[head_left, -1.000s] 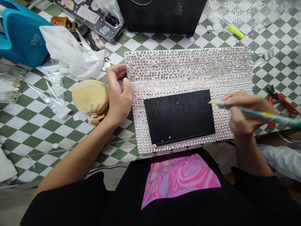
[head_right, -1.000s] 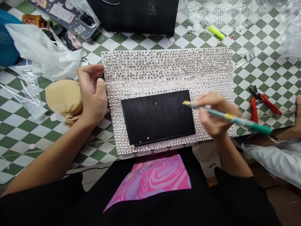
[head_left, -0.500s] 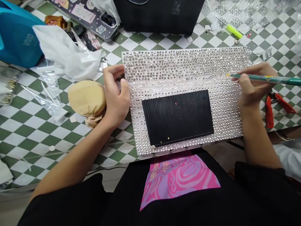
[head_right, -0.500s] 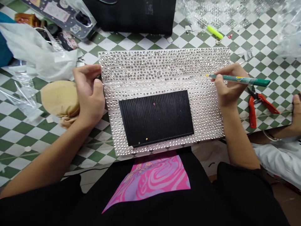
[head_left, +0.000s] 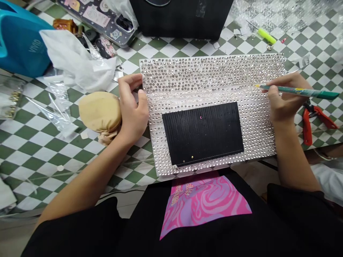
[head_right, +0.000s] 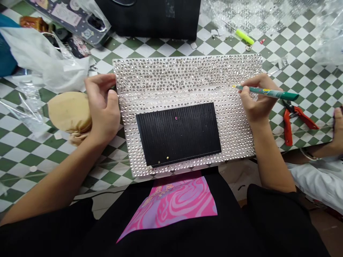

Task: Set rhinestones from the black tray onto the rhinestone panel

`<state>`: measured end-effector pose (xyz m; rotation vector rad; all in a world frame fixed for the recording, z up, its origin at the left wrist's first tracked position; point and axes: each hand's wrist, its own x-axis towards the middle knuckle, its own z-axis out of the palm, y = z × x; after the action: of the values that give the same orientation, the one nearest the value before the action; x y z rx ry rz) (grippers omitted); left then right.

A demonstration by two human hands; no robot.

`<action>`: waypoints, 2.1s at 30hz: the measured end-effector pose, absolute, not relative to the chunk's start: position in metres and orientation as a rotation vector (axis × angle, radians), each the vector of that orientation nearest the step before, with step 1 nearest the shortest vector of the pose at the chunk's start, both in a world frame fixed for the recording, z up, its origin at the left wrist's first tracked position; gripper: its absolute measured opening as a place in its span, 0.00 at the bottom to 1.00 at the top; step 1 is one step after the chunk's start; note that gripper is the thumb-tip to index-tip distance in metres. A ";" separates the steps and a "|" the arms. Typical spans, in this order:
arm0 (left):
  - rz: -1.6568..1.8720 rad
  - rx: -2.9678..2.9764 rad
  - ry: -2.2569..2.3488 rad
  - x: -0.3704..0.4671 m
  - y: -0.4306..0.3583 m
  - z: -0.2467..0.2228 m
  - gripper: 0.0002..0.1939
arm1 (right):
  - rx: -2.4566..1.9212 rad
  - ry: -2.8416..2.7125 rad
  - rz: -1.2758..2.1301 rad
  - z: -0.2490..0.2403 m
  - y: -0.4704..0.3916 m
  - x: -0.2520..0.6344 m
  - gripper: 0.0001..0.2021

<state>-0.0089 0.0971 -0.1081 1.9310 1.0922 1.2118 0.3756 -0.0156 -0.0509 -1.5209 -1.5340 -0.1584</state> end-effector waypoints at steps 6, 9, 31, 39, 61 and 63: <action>1.211 1.917 1.094 -0.009 0.098 -0.110 0.26 | -1.531 -1.568 -0.248 -0.027 -0.027 0.361 0.07; 1.215 1.910 1.097 -0.009 0.098 -0.110 0.27 | -1.567 -1.748 -0.141 -0.008 -0.045 0.325 0.12; 1.221 1.942 1.074 -0.010 0.100 -0.113 0.27 | -1.051 -1.995 0.676 -0.025 -0.086 0.216 0.09; 1.193 1.930 1.075 -0.010 0.099 -0.109 0.29 | -1.079 -1.919 0.613 -0.028 -0.087 0.217 0.09; 1.215 1.908 1.108 -0.006 0.096 -0.105 0.27 | -1.089 -2.005 0.621 -0.027 -0.085 0.228 0.09; 1.221 1.905 1.117 -0.006 0.096 -0.106 0.26 | -1.093 -2.012 0.627 -0.026 -0.084 0.227 0.09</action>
<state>-0.0063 0.0956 -0.1059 1.9052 1.1166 1.2213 0.2273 -0.0841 -0.0256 -1.0931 -2.0119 0.6267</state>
